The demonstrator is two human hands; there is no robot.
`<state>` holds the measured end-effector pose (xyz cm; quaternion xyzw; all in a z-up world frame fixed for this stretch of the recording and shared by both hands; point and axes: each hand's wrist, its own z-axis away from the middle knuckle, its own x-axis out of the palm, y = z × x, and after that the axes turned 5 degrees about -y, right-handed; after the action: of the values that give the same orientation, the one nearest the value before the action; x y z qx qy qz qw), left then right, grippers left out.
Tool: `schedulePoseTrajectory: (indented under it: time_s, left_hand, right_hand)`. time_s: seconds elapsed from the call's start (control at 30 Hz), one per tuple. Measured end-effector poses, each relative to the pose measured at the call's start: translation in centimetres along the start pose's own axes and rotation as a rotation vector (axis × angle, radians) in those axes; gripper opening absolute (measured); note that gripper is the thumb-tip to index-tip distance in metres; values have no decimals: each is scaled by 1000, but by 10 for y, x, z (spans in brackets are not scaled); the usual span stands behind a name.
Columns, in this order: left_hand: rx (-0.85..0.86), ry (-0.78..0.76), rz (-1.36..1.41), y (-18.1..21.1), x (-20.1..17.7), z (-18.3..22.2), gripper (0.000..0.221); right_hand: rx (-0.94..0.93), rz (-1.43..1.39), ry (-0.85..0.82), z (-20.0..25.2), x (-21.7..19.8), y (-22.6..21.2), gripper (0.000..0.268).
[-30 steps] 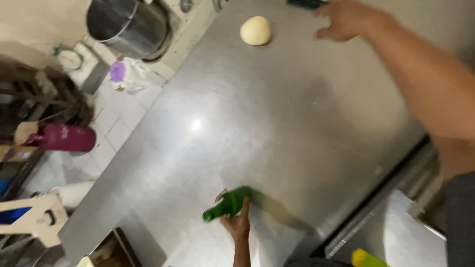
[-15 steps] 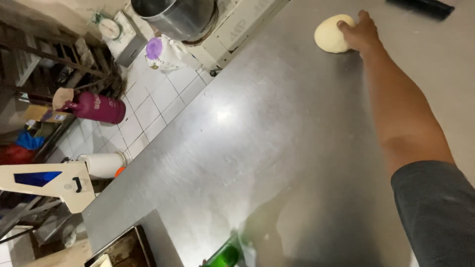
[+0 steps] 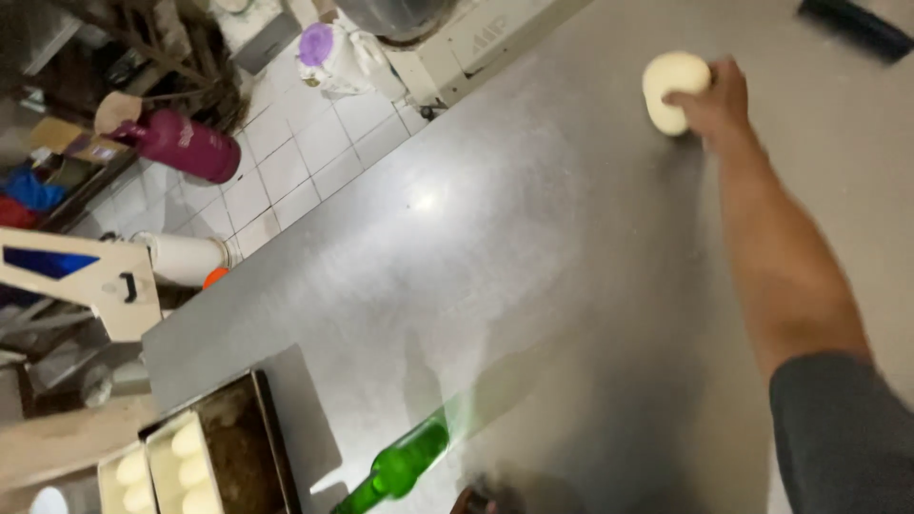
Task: Rolling out bread dough balls using a glass bottle as a rolling pin and placing them into metal baking tins.
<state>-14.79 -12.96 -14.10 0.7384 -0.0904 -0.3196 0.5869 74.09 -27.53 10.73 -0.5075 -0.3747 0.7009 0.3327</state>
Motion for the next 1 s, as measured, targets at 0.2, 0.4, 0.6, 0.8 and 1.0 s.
schedulePoseTrajectory:
  time_s: [0.2,0.4,0.6,0.8,1.0]
  left_hand:
    - [-557,-218,213,268,91,-86,42]
    - [-576,-167,669,374,92,-102,60]
    - [-487,189,546,330,56,-46,49]
    - [-332,326,582,362,4,-37,34]
    - [-260,85,613,366,-23,-12,28]
  right_hand:
    - [46,-986,-272,232,33,12,66]
    - [311,-1337,-1063,483,101,43,52]
    - [-18,-393,-746,631,120,28,51]
    - [-296,-236,-612,690,108,0,47]
    - [-85,-609,-864,709,97,-10,79]
